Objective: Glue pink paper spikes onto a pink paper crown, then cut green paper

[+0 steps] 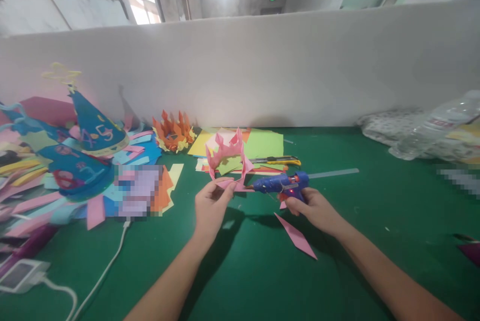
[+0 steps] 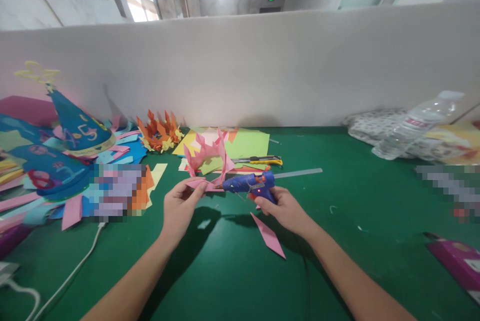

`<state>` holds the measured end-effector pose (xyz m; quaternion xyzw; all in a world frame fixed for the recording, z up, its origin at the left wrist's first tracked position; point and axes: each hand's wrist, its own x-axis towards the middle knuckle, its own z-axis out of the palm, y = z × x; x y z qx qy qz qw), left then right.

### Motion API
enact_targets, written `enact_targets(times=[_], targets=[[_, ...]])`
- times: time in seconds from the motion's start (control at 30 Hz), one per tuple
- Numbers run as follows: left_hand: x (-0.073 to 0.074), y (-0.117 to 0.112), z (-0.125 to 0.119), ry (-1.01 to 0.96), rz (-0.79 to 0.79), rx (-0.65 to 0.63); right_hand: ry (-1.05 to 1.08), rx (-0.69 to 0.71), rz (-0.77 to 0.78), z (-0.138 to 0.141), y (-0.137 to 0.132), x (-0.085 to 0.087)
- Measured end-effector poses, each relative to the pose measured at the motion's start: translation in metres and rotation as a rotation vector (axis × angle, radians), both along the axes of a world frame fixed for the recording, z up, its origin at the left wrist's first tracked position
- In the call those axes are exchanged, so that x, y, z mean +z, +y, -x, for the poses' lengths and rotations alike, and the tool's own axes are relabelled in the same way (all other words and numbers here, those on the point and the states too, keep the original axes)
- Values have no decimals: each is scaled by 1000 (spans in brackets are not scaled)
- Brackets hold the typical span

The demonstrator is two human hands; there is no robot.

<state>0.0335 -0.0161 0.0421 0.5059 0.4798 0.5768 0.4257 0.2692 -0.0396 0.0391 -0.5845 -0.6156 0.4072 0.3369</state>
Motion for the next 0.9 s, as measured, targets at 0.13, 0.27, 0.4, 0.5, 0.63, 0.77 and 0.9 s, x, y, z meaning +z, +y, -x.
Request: enact_targets(times=[0.13,0.27,0.4,0.5,0.63,0.77,0.9], targets=[[1,0,0,-5,-5,-20,-13,-31,-17,1,0,1],[2,0,-1,-14,3,-14,-31,-27,-44,-1,1,-1],[2,1,-1,-9,11,-13,-52,-7,-60,-3,2,-4],[0,1,0,13,18,-20,-67,-6,-69,-4,2,-6],[-2,2,1,31,27,-19,-72,1,-74,-4,2,-5],[-2,2,1,16,34,-17,-81,3,-70,-4,1,-4],[-2,2,1,-4,36,-29,-73,11,-67,-3,1,-4]])
